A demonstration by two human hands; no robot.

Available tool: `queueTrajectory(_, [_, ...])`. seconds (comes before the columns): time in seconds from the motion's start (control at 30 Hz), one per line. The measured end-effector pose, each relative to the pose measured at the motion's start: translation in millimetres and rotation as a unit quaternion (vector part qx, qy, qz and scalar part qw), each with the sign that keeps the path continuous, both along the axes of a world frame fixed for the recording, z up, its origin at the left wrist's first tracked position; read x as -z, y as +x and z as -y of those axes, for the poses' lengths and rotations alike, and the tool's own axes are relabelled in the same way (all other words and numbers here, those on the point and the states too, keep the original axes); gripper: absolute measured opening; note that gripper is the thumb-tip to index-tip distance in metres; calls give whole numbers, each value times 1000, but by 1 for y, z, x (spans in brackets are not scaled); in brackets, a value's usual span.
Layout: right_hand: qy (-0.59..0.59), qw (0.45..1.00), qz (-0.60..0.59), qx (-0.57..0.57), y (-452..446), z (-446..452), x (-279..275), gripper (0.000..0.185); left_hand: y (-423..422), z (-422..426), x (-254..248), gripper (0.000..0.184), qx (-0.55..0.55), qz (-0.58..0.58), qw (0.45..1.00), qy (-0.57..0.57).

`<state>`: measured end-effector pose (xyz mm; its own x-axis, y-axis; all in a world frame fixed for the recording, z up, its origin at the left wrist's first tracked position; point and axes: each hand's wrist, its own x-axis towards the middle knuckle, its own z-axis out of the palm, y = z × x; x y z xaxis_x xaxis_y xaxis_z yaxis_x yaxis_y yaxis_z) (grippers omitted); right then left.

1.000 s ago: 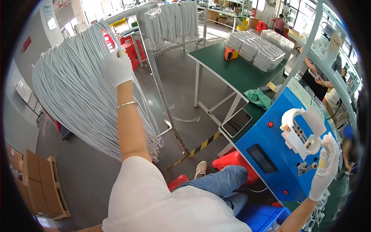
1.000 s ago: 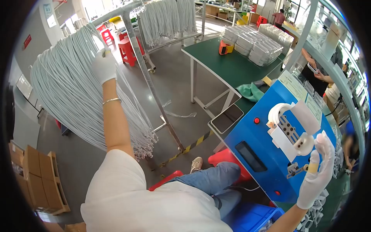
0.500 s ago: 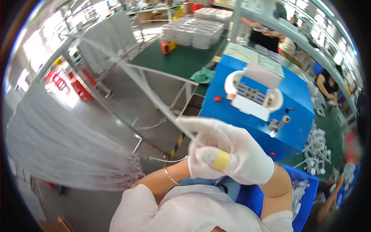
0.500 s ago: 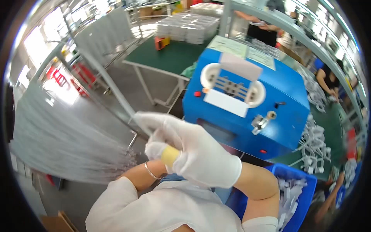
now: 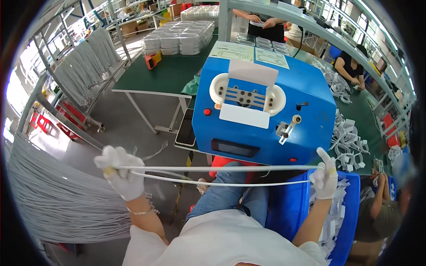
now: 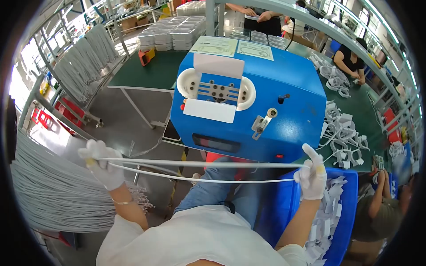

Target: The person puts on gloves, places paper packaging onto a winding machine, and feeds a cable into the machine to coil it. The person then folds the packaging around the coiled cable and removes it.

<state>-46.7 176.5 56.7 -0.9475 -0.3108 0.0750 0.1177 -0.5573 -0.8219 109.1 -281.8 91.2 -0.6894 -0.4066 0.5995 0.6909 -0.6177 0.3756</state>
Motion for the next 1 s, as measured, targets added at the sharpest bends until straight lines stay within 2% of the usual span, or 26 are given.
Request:
queueTrajectory(0.03, [259,953,-77,136,2,1,-1,39,1,-13,9,33,-14,67,997,26])
queueTrajectory(0.07, [435,838,-186,272,-12,-13,13,31,-3,-33,14,32,-28,136,989,52])
queueTrajectory(0.1, [509,724,-289,364,-7,6,-7,31,-9,-50,15,32,-37,177,980,-81])
queueTrajectory(0.13, [565,583,-383,442,7,36,-37,32,-16,-69,15,32,-45,211,953,-212])
queueTrajectory(0.17, [509,656,-417,370,24,55,-54,35,-25,-90,11,34,1,232,945,-233])
queueTrajectory(0.2, [476,681,-475,290,36,80,-64,39,-33,-110,3,36,48,254,932,-253])
queueTrajectory(0.23, [487,683,-520,158,44,97,-71,46,-41,-126,-3,34,91,282,916,-272])
queueTrajectory(0.27, [444,748,-493,0,45,110,-65,46,-49,-136,-9,33,134,308,896,-290])
queueTrajectory(0.3, [412,822,-385,-80,55,119,-58,38,-56,-141,-14,32,126,309,899,-283])
queueTrajectory(0.33, [461,807,-363,-70,54,119,-58,27,-62,-143,-17,32,117,308,903,-276])
queueTrajectory(0.37, [462,805,-371,-15,48,112,-55,25,-71,-136,-9,32,58,262,936,-229])
queueTrajectory(0.4, [462,801,-378,38,39,99,-51,23,-77,-118,-13,34,6,280,933,-227])
queueTrajectory(0.47, [494,802,-303,146,30,70,-49,27,-86,-78,-9,32,-7,301,944,-134])
queueTrajectory(0.5, [503,806,-270,157,28,57,-51,28,-91,-66,-10,23,-7,305,950,-73])
queueTrajectory(0.7, [502,805,-220,227,18,18,-52,27,-111,-53,-25,15,-96,329,932,-117])
queueTrajectory(0.8, [493,815,-171,253,18,-5,-50,20,-115,-54,-27,14,-82,331,928,-151])
queueTrajectory(1.0, [486,807,-181,284,18,-25,-53,22,-119,-56,-38,12,-46,333,922,-192])
